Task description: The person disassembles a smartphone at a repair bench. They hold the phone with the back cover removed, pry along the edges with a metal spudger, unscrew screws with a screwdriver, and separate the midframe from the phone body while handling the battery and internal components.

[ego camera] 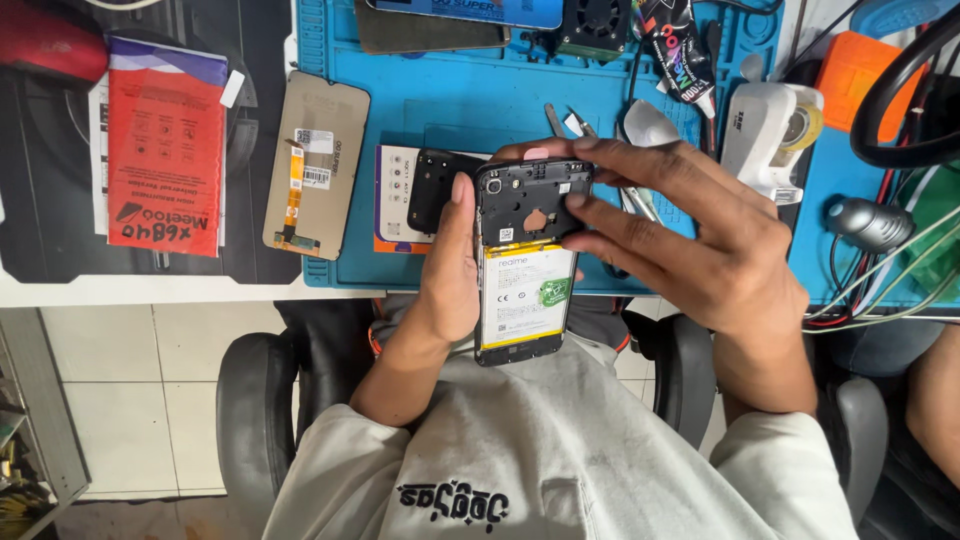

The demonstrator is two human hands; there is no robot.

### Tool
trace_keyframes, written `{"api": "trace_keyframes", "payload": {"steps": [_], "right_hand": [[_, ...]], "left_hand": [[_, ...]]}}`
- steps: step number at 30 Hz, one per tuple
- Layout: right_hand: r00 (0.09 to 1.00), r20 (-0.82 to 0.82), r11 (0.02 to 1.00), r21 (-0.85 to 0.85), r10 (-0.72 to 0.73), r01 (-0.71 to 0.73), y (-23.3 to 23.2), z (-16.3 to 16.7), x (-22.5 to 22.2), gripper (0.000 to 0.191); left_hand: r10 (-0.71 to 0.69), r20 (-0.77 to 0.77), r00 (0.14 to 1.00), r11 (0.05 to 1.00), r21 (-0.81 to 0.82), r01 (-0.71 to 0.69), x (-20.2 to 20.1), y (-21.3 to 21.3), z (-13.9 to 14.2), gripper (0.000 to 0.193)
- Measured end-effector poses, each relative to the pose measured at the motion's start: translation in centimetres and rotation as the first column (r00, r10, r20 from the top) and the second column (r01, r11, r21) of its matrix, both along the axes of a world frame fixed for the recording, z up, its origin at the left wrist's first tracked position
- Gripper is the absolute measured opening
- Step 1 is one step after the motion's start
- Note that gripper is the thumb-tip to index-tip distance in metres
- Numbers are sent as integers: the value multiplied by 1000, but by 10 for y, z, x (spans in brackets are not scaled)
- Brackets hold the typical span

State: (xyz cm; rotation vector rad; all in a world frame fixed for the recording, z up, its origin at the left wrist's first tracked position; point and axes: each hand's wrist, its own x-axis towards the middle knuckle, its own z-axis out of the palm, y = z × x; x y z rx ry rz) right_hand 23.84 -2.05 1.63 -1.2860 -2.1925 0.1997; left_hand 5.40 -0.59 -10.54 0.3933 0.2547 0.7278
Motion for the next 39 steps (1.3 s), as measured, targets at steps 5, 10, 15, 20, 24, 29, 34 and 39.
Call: {"api": "trace_keyframes", "payload": {"steps": [5, 10, 15, 20, 24, 29, 34, 39], "right_hand": [[983, 185, 998, 63, 0, -12, -3, 0, 4, 30], [905, 425, 956, 259, 16, -139, 0, -18, 11, 23], [912, 388, 926, 281, 131, -252, 0, -30, 21, 17], [889, 427, 901, 300, 167, -313, -1, -40, 27, 15], [873, 448, 884, 309, 191, -352, 1, -43, 31, 17], [881, 405, 866, 317, 245, -386, 0, -46, 36, 19], [913, 326, 887, 305, 244, -346, -6, -53, 42, 22], [992, 109, 959, 266, 66, -93, -19, -60, 37, 11]], "left_hand": [[-20, 1, 1000, 998, -60, 20, 0, 1, 1, 73], [42, -16, 999, 997, 60, -41, -1, 7, 10, 72], [9, 52, 999, 1000, 8, -10, 0, 11, 16, 73], [59, -15, 998, 998, 14, -59, 2, 9, 15, 72], [58, -25, 998, 998, 25, -57, 1, 8, 14, 75], [12, 54, 998, 1000, -10, -12, 0, 8, 16, 74], [97, -5, 995, 995, 41, -96, 6, 6, 16, 68], [30, 46, 999, 999, 12, -31, 6, 9, 18, 69]]}}
